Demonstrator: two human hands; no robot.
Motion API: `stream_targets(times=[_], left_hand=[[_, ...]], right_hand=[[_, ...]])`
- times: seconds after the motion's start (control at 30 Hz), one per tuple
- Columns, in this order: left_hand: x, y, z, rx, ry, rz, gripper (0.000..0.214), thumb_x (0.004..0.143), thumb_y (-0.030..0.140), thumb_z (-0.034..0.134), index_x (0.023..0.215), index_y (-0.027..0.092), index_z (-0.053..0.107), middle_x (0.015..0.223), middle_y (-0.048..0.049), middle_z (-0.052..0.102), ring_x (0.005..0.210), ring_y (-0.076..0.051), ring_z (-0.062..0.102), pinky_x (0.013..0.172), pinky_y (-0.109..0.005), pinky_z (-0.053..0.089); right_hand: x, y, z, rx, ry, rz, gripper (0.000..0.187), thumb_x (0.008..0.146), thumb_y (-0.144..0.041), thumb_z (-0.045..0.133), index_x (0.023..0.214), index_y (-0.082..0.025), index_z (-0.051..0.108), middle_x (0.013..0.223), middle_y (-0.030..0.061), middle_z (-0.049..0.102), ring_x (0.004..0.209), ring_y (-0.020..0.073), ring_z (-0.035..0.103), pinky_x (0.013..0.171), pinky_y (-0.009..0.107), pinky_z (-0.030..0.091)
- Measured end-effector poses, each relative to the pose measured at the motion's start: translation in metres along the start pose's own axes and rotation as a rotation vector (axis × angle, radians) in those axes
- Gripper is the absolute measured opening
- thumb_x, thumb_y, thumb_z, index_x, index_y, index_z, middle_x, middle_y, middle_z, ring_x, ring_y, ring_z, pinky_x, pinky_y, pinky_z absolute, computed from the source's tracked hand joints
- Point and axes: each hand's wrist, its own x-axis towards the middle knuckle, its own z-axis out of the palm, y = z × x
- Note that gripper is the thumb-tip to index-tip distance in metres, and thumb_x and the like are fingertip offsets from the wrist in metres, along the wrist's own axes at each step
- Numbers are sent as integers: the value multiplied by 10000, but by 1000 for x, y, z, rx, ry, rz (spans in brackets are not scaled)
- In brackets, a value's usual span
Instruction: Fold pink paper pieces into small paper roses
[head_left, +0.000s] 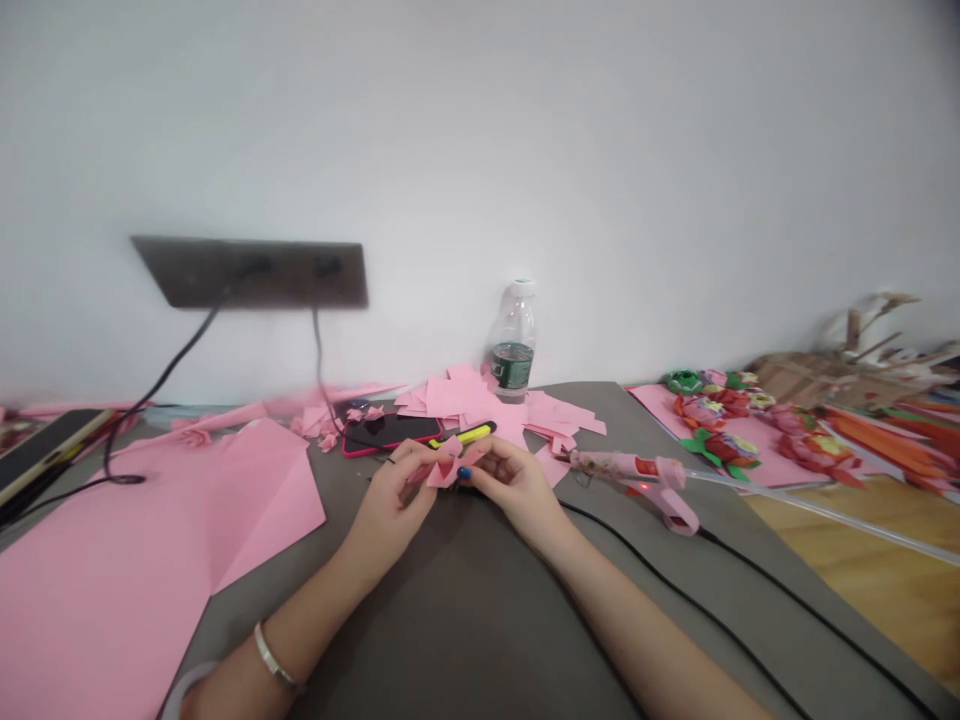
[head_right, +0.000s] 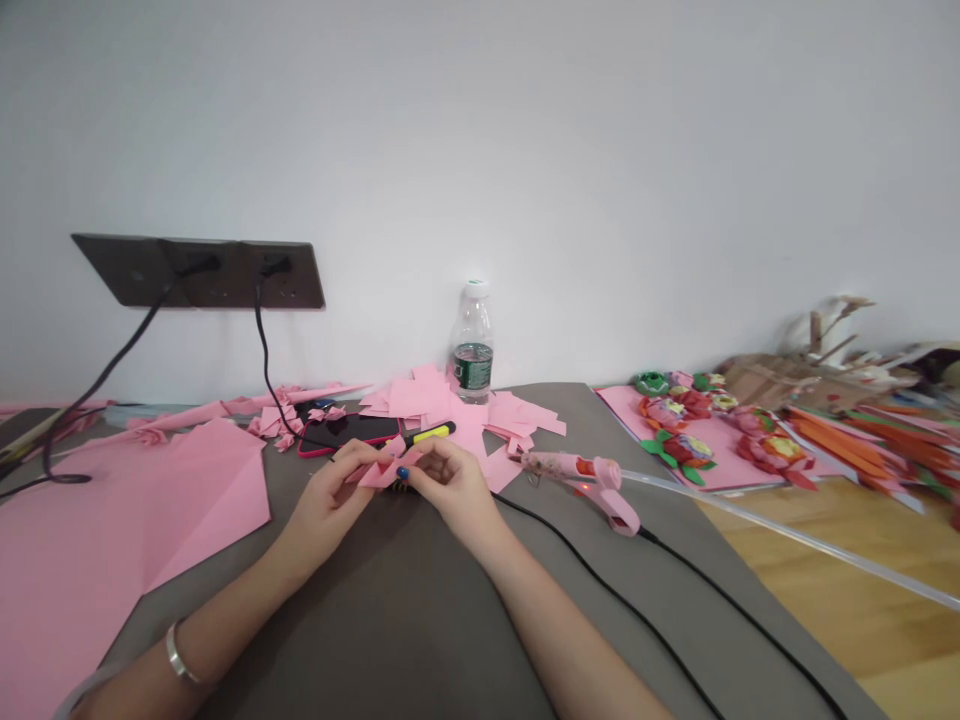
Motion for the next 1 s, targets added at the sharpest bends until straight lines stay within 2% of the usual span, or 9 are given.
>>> stream_targets(times=[0.2,0.37,0.6,0.73,0.83,0.93,1.0], left_hand=[[1,-1,0,-1,-4,29,151,860,118,473,844,189,605,839,-23,551,814,-163,554,761,-252,444],[1,-2,0,3,-49,35,227,854,87,456,952,184,637,878,-32,555,847,-163,540,790,-256,438],[-1,-1,-1,13,-6,43,227,873,98,456,913,179,664,872,-31,537,827,-155,540,761,-247,440],[-1,0,-1,-51,8,26,200,881,127,491,960,191,664,936,-40,581,898,-161,580,820,-259,457],[0,-2,1,-206,80,-58,181,852,177,593,1026,207,630,1000,-40,631,958,-170,609,854,-267,471],[3,-4,3,-405,141,-230,309,781,225,710,1075,209,616,1036,-39,667,919,-164,638,818,-258,494],[3,-5,4,-493,138,-327,341,738,240,760,1057,194,649,1039,-46,690,900,-158,643,801,-243,494]], right_hand=[[0,-3,1,36,8,-10,262,731,-351,793,735,-195,583,769,-14,611,699,117,593,650,235,495],[0,0,-2,65,-24,50,246,725,-362,800,818,-201,638,807,6,668,757,148,635,725,281,515],[0,0,-4,-17,-22,60,229,721,-364,800,803,-193,672,785,8,675,721,146,626,685,276,503],[0,0,-4,-46,-25,71,247,728,-395,787,799,-189,670,790,18,687,727,159,635,704,299,518],[0,0,-4,-50,-35,63,262,739,-416,774,826,-189,674,800,27,696,747,170,649,727,315,527],[0,1,-3,-13,-28,54,283,748,-440,763,850,-194,669,811,30,697,751,169,656,730,314,530],[0,2,-2,2,-34,46,290,751,-448,760,855,-195,663,812,30,694,738,166,656,728,315,530]])
